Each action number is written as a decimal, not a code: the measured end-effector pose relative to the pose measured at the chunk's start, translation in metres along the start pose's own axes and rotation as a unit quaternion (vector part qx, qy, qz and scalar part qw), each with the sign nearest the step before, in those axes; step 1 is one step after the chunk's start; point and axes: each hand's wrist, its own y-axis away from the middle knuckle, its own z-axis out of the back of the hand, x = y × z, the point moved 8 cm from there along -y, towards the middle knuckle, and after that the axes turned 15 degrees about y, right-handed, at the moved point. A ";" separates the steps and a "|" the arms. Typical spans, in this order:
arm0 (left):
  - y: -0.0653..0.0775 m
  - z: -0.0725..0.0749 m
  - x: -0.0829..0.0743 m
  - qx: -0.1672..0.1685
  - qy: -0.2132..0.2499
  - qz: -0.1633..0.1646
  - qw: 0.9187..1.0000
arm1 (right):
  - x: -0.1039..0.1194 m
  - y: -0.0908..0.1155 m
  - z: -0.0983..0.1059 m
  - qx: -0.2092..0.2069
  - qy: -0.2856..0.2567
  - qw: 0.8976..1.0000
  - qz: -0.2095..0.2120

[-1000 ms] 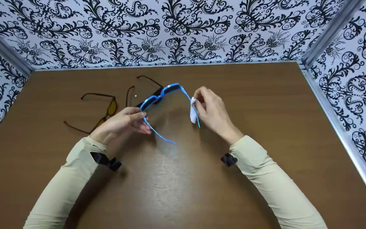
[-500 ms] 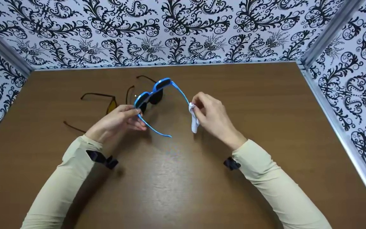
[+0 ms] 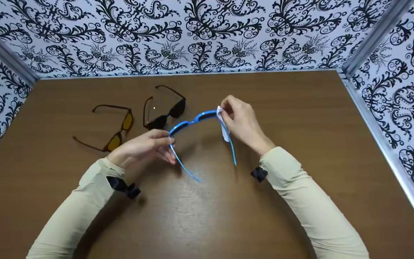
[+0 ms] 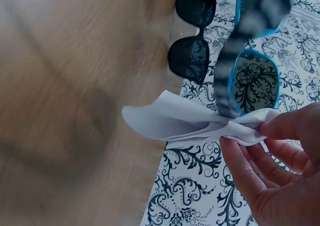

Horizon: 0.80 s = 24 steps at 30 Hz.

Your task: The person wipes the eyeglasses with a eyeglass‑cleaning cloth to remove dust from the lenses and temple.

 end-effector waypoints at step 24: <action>0.008 0.048 -0.023 -0.137 0.054 -0.051 0.988 | 0.018 0.025 0.013 0.023 -0.028 0.998 0.045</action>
